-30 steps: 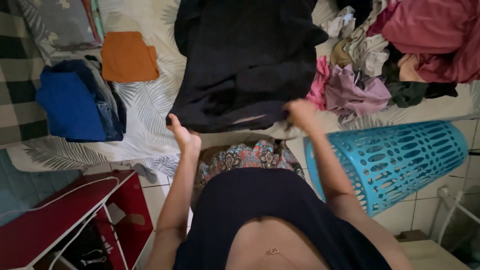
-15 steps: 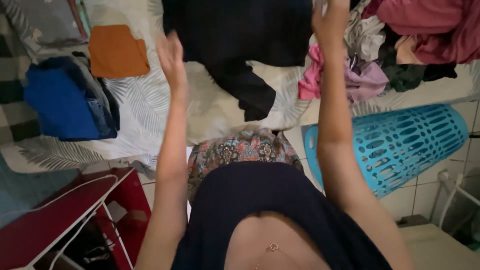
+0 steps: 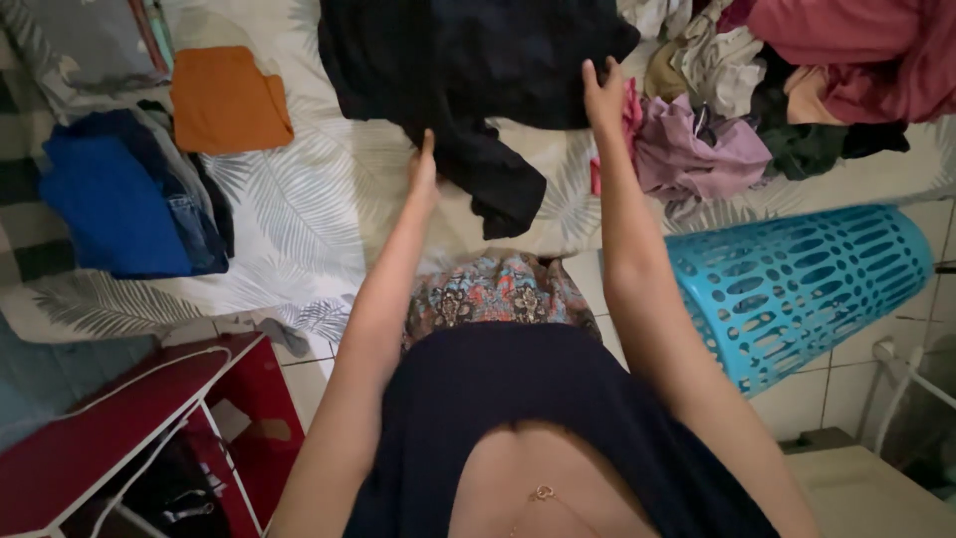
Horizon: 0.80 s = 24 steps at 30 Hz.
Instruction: Folding various items of clothing on a bed and placing them into piles.
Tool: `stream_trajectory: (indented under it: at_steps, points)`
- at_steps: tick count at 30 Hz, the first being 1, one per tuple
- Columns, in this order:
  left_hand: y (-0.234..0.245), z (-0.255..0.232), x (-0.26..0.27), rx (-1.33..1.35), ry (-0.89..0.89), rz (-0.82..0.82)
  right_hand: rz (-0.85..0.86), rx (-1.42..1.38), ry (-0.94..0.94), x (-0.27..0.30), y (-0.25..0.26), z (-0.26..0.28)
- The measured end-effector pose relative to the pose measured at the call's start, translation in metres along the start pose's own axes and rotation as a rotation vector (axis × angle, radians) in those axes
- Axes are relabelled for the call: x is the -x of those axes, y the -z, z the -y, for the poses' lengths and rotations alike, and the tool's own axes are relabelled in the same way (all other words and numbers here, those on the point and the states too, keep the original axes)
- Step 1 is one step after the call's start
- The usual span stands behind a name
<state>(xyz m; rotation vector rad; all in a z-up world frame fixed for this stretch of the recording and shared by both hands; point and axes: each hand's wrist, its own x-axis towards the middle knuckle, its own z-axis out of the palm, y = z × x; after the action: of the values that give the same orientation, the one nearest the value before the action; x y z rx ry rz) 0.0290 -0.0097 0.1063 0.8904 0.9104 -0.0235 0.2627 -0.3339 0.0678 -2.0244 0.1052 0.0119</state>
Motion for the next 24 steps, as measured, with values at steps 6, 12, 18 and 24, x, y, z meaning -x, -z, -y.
stream_trajectory:
  at_steps: [6, 12, 18, 24]
  points:
    - [-0.009, -0.097, 0.064, 0.366, 0.073, 0.352, 0.113, -0.33, -0.074, -0.04, 0.016, -0.006]
    - [0.061, -0.209, 0.153, -0.19, -0.423, -0.271, 0.208, -0.831, 0.073, 0.038, 0.118, 0.12]
    - [0.136, -0.239, 0.163, -0.056, -0.243, -0.018, 0.164, -0.308, 0.396, 0.099, 0.156, 0.244]
    - [0.151, -0.2, 0.173, 0.342, 0.152, 0.198, 0.367, 0.143, 0.184, 0.111, 0.213, 0.254]
